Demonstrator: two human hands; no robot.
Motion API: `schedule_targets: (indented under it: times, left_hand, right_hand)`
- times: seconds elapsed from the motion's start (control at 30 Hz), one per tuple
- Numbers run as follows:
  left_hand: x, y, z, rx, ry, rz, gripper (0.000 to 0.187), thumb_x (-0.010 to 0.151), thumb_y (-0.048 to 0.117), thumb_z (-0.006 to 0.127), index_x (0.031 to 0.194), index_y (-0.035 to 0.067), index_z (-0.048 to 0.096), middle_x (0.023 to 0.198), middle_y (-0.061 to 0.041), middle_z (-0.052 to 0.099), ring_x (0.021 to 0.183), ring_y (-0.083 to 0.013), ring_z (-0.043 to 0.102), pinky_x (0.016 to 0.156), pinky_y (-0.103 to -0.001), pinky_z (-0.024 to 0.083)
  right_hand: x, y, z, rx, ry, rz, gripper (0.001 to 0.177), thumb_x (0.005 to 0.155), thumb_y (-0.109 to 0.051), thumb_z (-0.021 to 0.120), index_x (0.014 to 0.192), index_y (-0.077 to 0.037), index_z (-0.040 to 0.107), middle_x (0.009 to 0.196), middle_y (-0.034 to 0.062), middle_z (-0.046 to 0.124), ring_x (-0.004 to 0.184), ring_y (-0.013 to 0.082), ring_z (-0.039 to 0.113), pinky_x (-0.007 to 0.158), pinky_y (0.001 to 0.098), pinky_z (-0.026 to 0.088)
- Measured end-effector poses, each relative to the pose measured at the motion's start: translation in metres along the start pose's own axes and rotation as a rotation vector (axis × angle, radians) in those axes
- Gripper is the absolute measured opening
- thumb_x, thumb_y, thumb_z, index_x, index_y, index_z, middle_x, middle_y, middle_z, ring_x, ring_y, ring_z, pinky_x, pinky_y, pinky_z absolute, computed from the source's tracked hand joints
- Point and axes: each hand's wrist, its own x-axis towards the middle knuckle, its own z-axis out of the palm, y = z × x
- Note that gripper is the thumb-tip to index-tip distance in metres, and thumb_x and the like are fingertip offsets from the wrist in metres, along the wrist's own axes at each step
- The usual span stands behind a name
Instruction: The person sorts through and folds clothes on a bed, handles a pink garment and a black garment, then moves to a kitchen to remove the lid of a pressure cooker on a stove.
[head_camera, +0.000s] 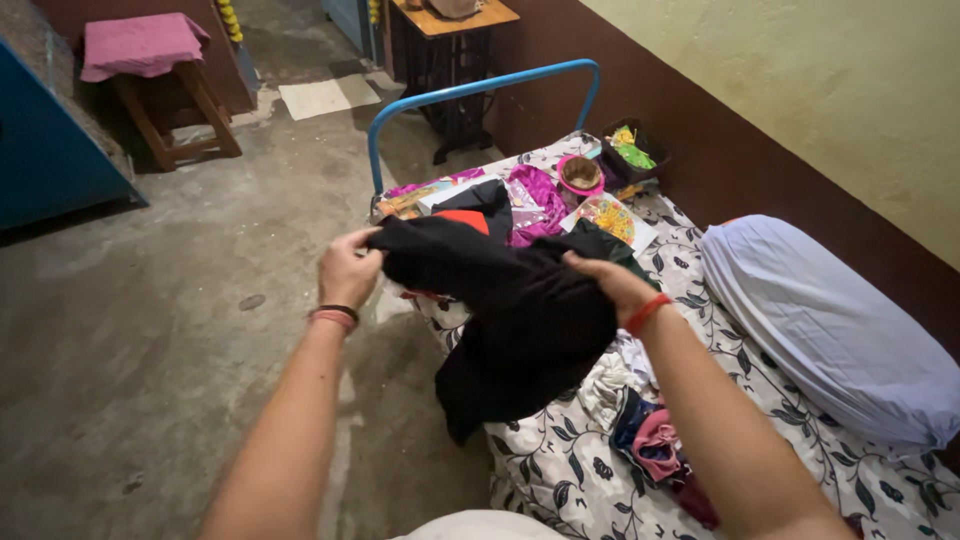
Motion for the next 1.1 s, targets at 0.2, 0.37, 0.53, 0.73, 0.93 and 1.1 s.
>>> schedule_targets:
  times: [0.2, 0.37, 0.53, 0.73, 0.93, 1.1]
  left_hand:
    - [0.028, -0.055, -0.059, 0.412, 0.142, -0.366, 0.030, 0.093, 0.028, 0.059, 0.110, 0.008, 0.075, 0.107, -0.024, 0.071, 0.100, -0.0455, 0.066, 0.083, -0.052, 0.052]
    - [0.034, -0.086, -0.123, 0.720, 0.287, -0.274, 0.031, 0.099, 0.033, 0.060, 0.103, 0.007, 0.076, 0.103, -0.026, 0.070, 0.090, -0.0480, 0.068, 0.076, -0.057, 0.053]
    - [0.029, -0.061, -0.101, 0.616, -0.013, -0.243, 0.043, 0.096, 0.049, 0.066, 0.095, 0.008, 0.080, 0.096, -0.023, 0.073, 0.091, -0.0469, 0.069, 0.079, -0.054, 0.054]
    - [0.030, -0.023, -0.037, -0.082, 0.465, 0.034, 0.054, 0.099, 0.027, 0.070, 0.137, -0.007, 0.052, 0.131, -0.027, 0.062, 0.120, -0.0373, 0.061, 0.100, -0.046, 0.048]
    - [-0.092, 0.064, 0.035, -0.486, -0.417, 0.021, 0.082, 0.069, 0.040, 0.091, 0.133, 0.003, 0.055, 0.117, -0.015, 0.068, 0.107, -0.0277, 0.068, 0.092, -0.040, 0.056]
    - [-0.115, 0.046, 0.048, 0.170, -0.781, 0.052, 0.104, 0.065, 0.063, 0.092, 0.133, -0.006, 0.052, 0.115, -0.029, 0.067, 0.110, -0.0389, 0.067, 0.093, -0.044, 0.054]
  right_hand:
    - [0.037, -0.004, -0.089, 0.053, 0.248, -0.052, 0.051, 0.091, -0.040, 0.073, 0.118, 0.003, 0.070, 0.117, 0.0156, 0.076, 0.103, 0.0275, 0.073, 0.097, 0.0400, 0.056]
    - [0.028, -0.011, -0.124, -0.013, 0.664, -0.201, 0.044, 0.097, -0.031, 0.073, 0.118, 0.007, 0.066, 0.114, 0.0174, 0.072, 0.098, 0.0301, 0.071, 0.090, 0.0447, 0.058]
    - [0.037, -0.016, -0.073, 0.117, 0.061, -0.180, 0.030, 0.096, -0.029, 0.062, 0.113, -0.008, 0.075, 0.110, 0.0068, 0.077, 0.093, 0.0202, 0.072, 0.089, 0.0354, 0.057]
    - [0.033, -0.028, 0.033, 0.474, -0.293, -0.234, 0.045, 0.107, -0.041, 0.050, 0.117, -0.001, 0.068, 0.117, 0.0156, 0.074, 0.108, 0.0303, 0.070, 0.106, 0.0472, 0.052]
    - [0.040, -0.030, 0.111, 0.658, -0.467, -0.232, 0.058, 0.109, -0.047, 0.041, 0.121, 0.004, 0.065, 0.122, 0.0202, 0.071, 0.116, 0.0351, 0.068, 0.110, 0.0512, 0.049]
    - [0.060, -0.048, 0.144, 0.775, -0.356, -0.247, 0.056, 0.109, -0.040, 0.034, 0.118, 0.007, 0.062, 0.118, 0.0226, 0.073, 0.112, 0.0375, 0.069, 0.109, 0.0520, 0.049]
